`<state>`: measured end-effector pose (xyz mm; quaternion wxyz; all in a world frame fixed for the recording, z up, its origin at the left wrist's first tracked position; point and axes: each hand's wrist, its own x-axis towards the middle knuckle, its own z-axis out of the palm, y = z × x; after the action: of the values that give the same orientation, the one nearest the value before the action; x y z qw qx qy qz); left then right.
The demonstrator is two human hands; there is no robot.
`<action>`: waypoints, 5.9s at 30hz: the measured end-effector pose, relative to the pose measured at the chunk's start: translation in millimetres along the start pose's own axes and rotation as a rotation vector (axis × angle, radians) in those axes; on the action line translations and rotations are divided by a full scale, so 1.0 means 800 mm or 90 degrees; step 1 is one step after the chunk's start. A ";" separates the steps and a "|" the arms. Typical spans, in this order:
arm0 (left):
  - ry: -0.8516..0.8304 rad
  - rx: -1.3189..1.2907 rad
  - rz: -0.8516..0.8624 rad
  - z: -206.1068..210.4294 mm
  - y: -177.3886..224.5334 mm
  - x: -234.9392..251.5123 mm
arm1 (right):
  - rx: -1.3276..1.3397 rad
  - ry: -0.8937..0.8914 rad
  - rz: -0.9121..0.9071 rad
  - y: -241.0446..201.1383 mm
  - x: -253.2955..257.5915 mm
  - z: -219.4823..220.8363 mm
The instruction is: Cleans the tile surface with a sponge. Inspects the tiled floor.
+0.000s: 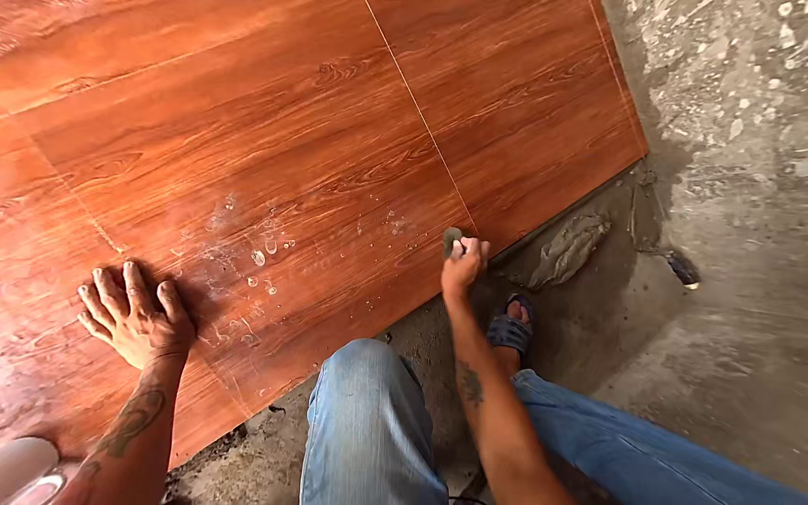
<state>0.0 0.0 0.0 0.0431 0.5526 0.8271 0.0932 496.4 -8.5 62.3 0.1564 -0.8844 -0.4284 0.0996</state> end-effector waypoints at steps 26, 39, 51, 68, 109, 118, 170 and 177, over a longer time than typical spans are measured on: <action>-0.024 -0.027 0.004 -0.008 0.003 0.003 | 0.048 -0.008 -0.301 -0.042 -0.071 0.046; -0.032 -0.028 -0.005 -0.005 -0.001 0.005 | -0.027 -0.028 -0.337 0.025 -0.090 -0.004; -0.029 -0.034 -0.001 -0.004 0.002 0.008 | -0.048 -0.019 -0.347 0.003 -0.047 -0.006; -0.046 -0.050 -0.010 -0.011 0.008 0.001 | -0.023 -0.013 -0.281 -0.124 0.029 0.051; -0.047 -0.054 -0.002 -0.013 0.005 0.001 | -0.038 0.026 -0.240 -0.093 0.058 0.045; -0.031 -0.054 0.002 -0.010 0.004 0.002 | -0.050 0.012 -0.256 -0.068 0.058 0.024; -0.025 -0.045 0.007 -0.010 0.004 0.001 | -0.001 0.054 -0.283 -0.170 0.108 0.080; -0.017 -0.052 0.012 -0.006 0.002 0.003 | -0.035 -0.020 -0.559 -0.150 0.064 0.071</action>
<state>-0.3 2.3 4.9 0.0757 0.5595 0.8166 0.1200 423.0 112.6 50.6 0.1538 -0.6204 -0.7686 0.0257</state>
